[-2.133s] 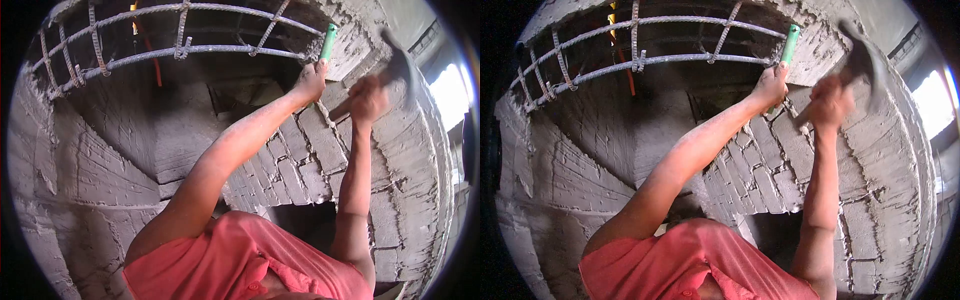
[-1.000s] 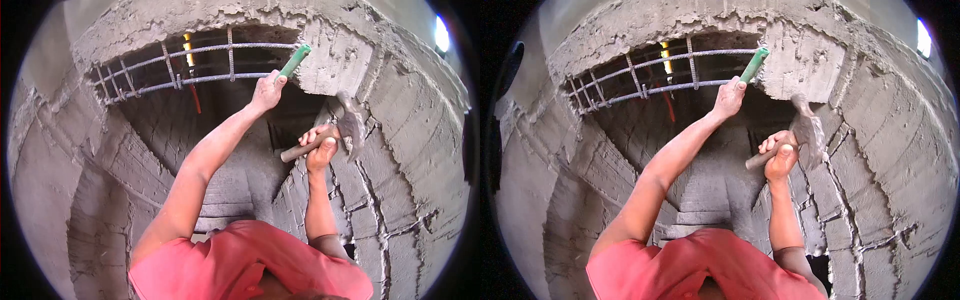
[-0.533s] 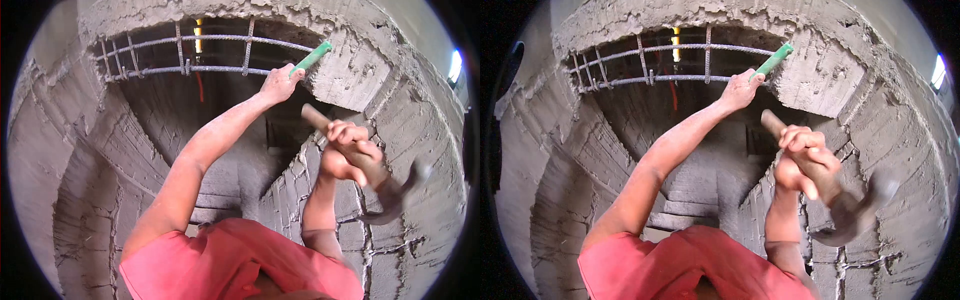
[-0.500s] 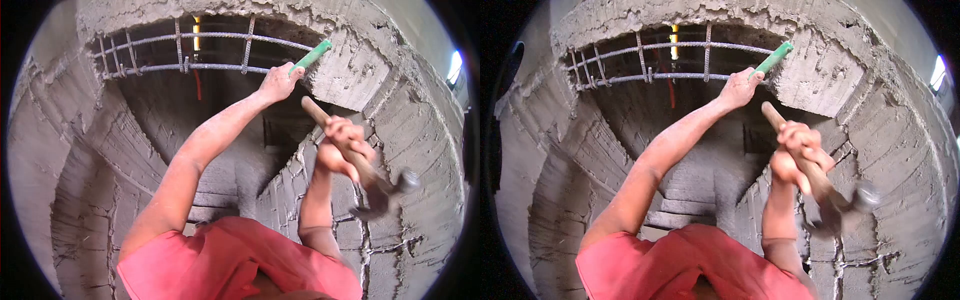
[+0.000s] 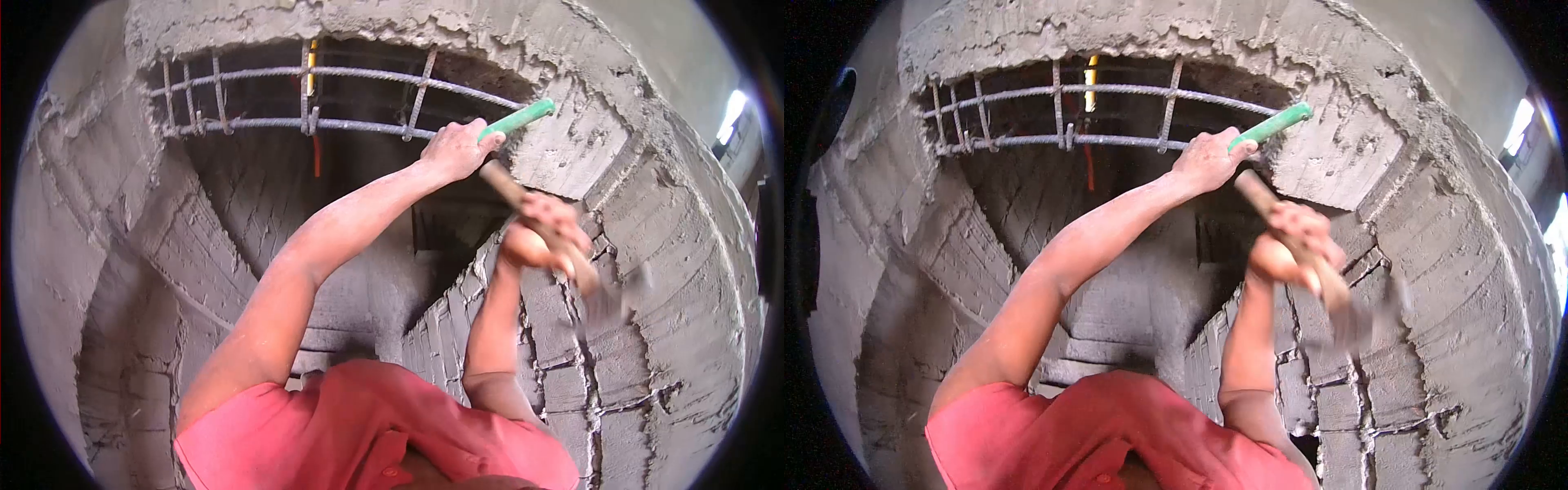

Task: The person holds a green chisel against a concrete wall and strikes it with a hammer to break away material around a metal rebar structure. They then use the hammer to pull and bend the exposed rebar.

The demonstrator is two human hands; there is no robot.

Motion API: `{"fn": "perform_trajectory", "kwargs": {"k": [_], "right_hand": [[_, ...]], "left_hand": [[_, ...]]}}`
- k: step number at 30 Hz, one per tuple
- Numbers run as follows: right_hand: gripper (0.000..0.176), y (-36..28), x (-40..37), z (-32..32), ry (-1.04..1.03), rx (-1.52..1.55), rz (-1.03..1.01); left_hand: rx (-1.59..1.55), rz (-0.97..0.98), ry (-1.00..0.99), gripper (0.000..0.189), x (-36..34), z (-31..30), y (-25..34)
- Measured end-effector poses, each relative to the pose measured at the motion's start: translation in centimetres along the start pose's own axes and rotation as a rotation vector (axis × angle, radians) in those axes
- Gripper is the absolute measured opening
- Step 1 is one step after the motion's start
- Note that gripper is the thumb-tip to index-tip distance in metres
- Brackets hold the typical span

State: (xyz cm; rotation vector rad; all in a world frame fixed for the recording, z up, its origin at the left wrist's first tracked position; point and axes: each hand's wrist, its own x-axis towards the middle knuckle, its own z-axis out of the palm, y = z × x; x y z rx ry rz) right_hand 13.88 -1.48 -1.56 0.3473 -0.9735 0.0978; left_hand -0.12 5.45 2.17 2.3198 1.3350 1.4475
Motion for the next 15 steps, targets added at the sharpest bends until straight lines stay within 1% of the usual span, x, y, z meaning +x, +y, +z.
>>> {"fn": "perform_trajectory", "kwargs": {"k": [1,2,3,4,6,8,9,10,12,13,14,15], "right_hand": [[0.068,4.8,-3.1,-7.5,-0.122,-0.054,0.2],[0.056,3.3,-2.6,-3.2,-0.062,-0.413,0.454],[0.044,2.9,-1.8,-2.7,-0.157,-0.544,0.84],[0.035,2.4,-0.9,-1.1,-0.047,-0.526,0.93],[0.04,1.2,-1.4,-0.6,-0.009,-0.431,0.911],[0.053,0.3,-3.2,-1.1,0.083,0.07,0.669],[0.069,-0.3,-3.2,-1.4,0.001,0.164,0.529],[0.07,-1.2,-3.4,0.5,0.07,0.126,0.314],[0.068,-1.1,-3.7,2.0,0.134,0.114,0.185],[0.064,1.8,-5.8,-0.6,0.214,0.37,0.275],[0.061,4.6,-6.9,-3.3,0.382,0.247,0.595],[0.059,5.0,-5.4,-2.4,0.228,-0.016,0.756]], "left_hand": [[-0.005,0.009,-0.008,0.052,0.2,0.2,-0.4],[0.017,0.062,0.037,0.054,0.5,0.9,-1.2],[0.028,0.056,0.027,0.054,0.3,1.1,-1.2],[0.048,0.056,0.022,0.054,0.6,0.9,-1.3],[0.055,0.072,0.01,0.053,0.7,1.0,-1.9],[0.102,0.036,-0.011,0.052,1.0,0.1,-1.7],[0.152,0.015,-0.049,0.052,1.1,-0.4,-1.7],[0.167,0.027,-0.054,0.052,1.1,-1.0,-1.3],[0.214,-0.02,-0.098,0.053,1.1,-1.8,-0.4],[0.256,-0.011,-0.094,0.052,1.2,-1.9,-0.3],[0.3,0.01,-0.086,0.053,1.2,-2.0,-0.1],[0.31,0.018,-0.092,0.052,1.2,-2.1,0.1]]}}
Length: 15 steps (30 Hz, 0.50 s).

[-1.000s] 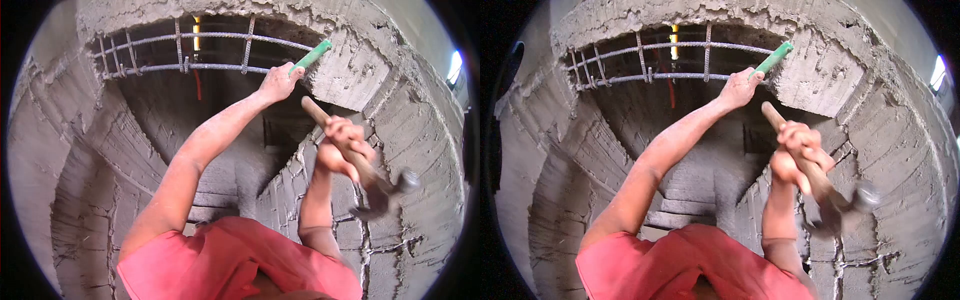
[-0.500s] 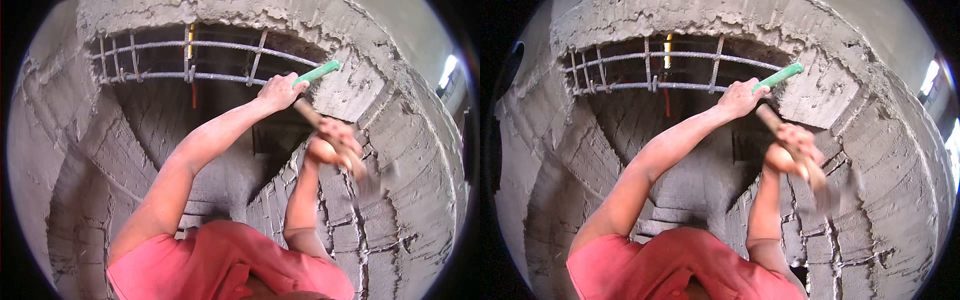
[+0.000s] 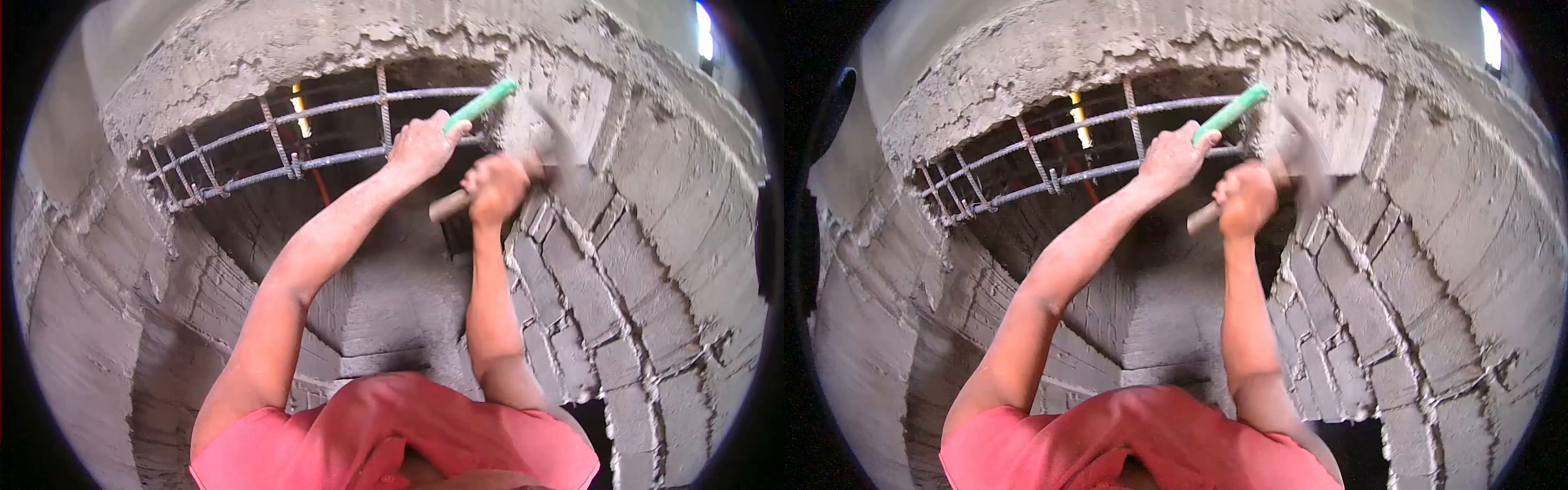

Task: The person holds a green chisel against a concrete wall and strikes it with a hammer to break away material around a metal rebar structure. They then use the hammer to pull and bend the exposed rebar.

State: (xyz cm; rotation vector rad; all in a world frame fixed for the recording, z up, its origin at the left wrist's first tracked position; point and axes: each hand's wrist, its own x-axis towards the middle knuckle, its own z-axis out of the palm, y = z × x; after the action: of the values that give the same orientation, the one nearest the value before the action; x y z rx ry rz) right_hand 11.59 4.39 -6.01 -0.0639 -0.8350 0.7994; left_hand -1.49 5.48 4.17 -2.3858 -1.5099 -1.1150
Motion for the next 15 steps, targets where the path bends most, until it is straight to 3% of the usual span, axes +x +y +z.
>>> {"fn": "perform_trajectory", "kwargs": {"k": [1,3,7,10,11,13,15], "right_hand": [[0.057,-1.6,0.3,1.6,-0.047,-0.311,0.133],[0.057,-3.4,-0.4,1.7,0.047,-0.21,0.113],[0.065,-5.1,-1.8,3.6,0.043,0.303,-0.49],[0.062,-3.2,-0.3,3.0,-0.021,0.359,-0.652],[0.058,-2.5,-0.3,2.9,0.124,0.04,-0.333],[0.055,-3.7,0.9,2.1,-0.047,-0.133,0.198],[0.053,-6.6,0.3,2.1,0.039,-0.238,0.099]], "left_hand": [[0.009,0.002,-0.004,0.052,0.0,0.0,0.1],[0.017,0.067,0.01,0.052,0.5,0.7,-0.8],[0.049,0.07,-0.028,0.052,0.4,-0.1,-0.7],[0.0,0.114,0.007,0.054,0.3,-1.1,0.1],[-0.033,0.077,-0.003,0.055,0.4,-1.0,0.2],[-0.03,0.107,0.018,0.056,0.3,-0.9,0.4],[-0.052,0.117,0.035,0.055,0.5,-1.0,0.8]]}}
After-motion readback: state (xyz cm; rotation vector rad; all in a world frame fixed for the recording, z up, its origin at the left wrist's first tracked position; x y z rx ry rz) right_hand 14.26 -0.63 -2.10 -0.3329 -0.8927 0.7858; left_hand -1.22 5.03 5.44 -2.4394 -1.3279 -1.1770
